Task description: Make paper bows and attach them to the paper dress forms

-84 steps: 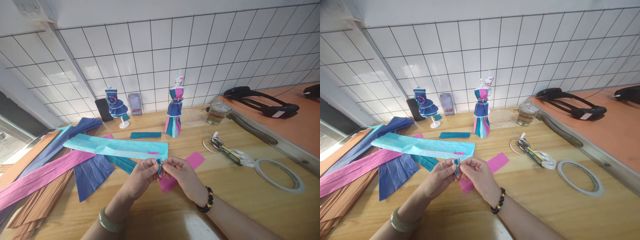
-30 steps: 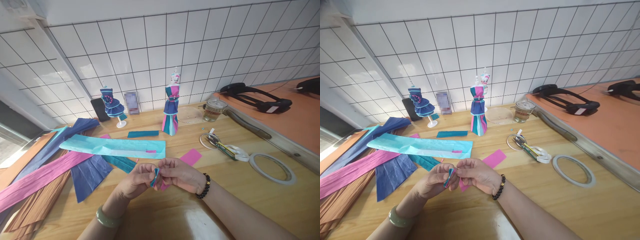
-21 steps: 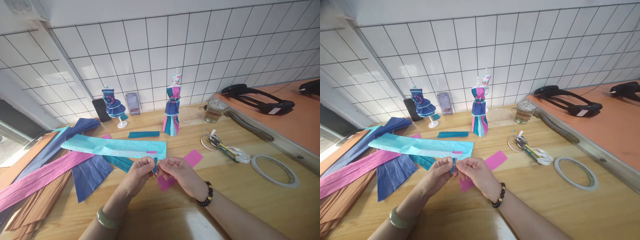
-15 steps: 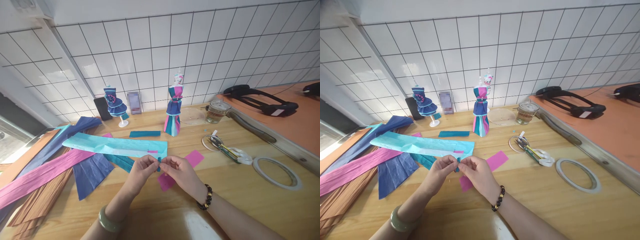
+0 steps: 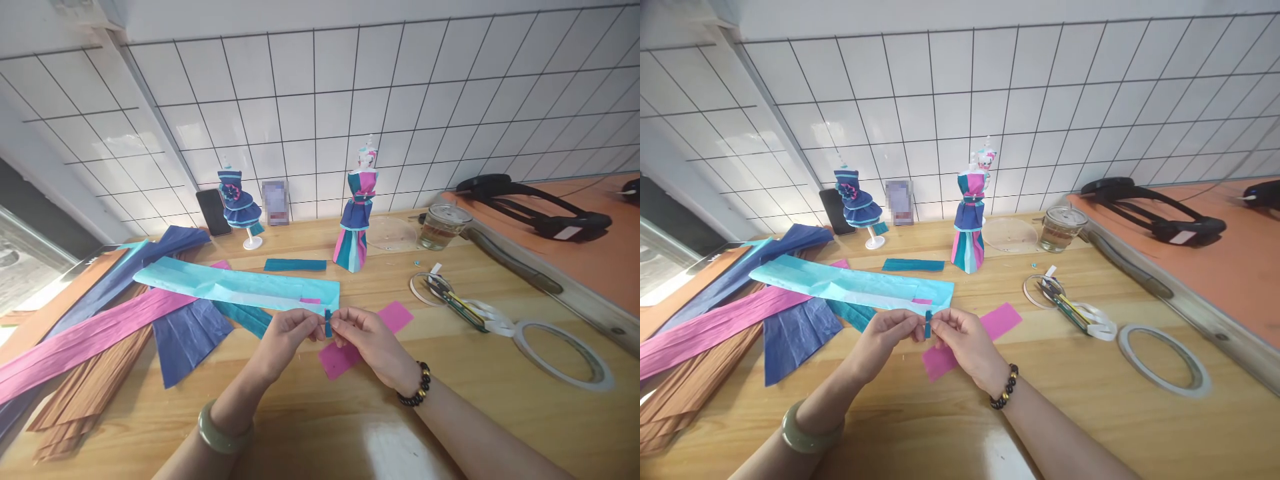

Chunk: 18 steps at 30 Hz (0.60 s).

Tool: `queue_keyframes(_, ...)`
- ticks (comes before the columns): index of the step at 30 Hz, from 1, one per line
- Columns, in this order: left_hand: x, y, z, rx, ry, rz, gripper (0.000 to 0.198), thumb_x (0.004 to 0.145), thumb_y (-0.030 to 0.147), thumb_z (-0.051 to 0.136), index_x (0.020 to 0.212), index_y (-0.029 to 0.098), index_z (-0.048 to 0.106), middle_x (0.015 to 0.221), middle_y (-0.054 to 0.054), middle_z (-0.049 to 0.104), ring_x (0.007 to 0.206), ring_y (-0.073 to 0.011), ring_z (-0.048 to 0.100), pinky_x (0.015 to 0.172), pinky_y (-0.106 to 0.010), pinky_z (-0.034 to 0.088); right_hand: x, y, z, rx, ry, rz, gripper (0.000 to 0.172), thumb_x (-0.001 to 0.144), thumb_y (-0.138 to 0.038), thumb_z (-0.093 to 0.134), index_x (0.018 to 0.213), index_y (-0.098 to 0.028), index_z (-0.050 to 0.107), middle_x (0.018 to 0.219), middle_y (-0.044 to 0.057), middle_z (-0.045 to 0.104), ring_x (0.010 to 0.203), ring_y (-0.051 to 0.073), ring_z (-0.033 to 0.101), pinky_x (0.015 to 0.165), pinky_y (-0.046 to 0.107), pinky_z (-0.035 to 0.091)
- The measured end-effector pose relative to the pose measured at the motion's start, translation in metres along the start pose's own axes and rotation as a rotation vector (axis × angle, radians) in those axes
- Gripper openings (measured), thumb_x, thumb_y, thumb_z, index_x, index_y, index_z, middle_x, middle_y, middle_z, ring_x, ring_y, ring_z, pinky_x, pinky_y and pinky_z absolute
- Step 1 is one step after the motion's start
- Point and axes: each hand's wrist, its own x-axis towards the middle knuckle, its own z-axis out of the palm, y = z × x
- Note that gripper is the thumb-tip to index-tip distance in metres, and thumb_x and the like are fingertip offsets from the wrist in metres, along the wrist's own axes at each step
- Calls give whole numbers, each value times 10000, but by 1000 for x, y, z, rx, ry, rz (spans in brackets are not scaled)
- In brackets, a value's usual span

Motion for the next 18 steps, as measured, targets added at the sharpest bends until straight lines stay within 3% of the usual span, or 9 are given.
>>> queue_keyframes(8,2,-10,3,-169,59,-86,193,778,273,544,762,120,661,636,-31,630,627,-126,543,637,-249,425,1,4,2,298,-108,103,246,737,-359,650,651,-144,564,557,-34,487,515,74,388,532,229,287)
queue_keyframes(12,4,-11,0,-133,143,-120,214,770,283,542,816,112,663,610,-33,624,600,-127,539,619,-250,423,1,6,-1,425,-152,101,210,768,-320,632,666,-150,564,567,-36,479,529,77,406,559,235,302)
queue_keyframes(15,3,-6,-1,-73,139,-69,245,779,315,534,842,123,673,622,-24,605,604,-126,521,616,-250,418,1,7,-2,448,-164,97,199,785,-322,613,689,-153,568,585,-36,472,537,79,406,569,239,309)
queue_keyframes(18,0,0,2,71,61,44,262,795,354,520,819,156,689,715,-30,622,683,-144,530,677,-265,419,2,8,0,297,-110,42,224,775,-346,616,668,-156,565,584,-40,460,529,79,382,550,234,295)
